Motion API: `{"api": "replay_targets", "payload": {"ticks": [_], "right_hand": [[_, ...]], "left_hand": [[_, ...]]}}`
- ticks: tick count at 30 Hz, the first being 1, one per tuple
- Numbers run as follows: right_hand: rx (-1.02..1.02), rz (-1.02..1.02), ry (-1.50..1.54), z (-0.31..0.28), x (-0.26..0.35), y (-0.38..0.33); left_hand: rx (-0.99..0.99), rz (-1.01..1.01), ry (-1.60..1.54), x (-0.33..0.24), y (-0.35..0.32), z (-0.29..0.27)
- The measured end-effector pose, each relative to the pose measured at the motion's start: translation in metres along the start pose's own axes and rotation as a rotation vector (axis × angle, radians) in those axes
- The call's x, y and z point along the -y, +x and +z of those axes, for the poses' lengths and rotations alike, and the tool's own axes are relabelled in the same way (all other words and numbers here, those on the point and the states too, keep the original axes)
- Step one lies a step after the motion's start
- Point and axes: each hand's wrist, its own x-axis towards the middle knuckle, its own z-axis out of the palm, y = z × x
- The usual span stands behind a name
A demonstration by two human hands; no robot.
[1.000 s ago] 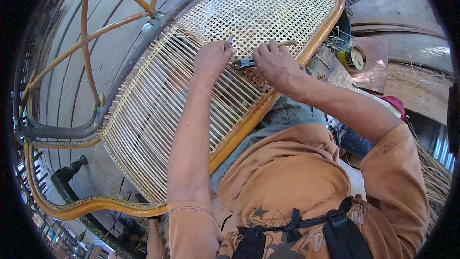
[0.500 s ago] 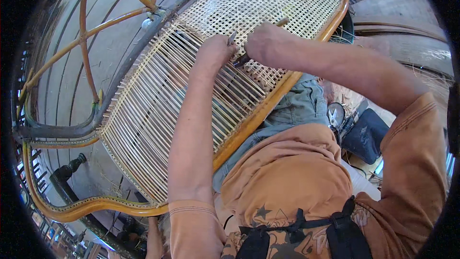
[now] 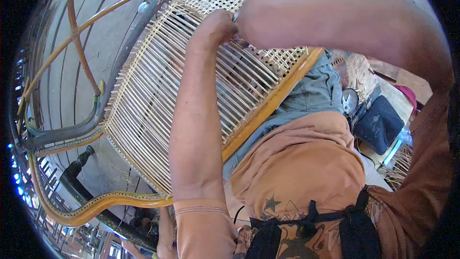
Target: Repairing a woven bamboo or rattan chair by weaving new strips into the frame and securing them.
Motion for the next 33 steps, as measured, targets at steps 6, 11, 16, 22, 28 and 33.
{"api": "replay_targets", "payload": {"ticks": [6,11,16,22,28,33], "right_hand": [[-0.267,0.307,0.196,0.015,-0.003,-0.097],[-0.763,0.244,0.118,0.047,-0.026,-0.151],[-0.150,0.853,0.817,0.137,0.024,-0.222],[-0.223,1.418,1.123,0.378,0.143,-0.269],[-0.225,1.481,1.242,0.397,0.181,-0.251],[-0.133,1.519,1.274,0.396,0.177,-0.228]], "left_hand": [[0.063,-0.049,-0.040,-0.053,-0.014,-0.001],[0.084,-0.052,0.244,-0.050,-0.030,-0.004],[-0.461,-0.194,-0.111,-0.082,-0.108,0.003],[-0.291,-0.329,0.188,-0.074,-0.109,0.049],[-0.092,-0.422,0.204,-0.070,-0.086,0.039],[0.008,-0.449,0.214,-0.073,-0.086,0.037]]}}
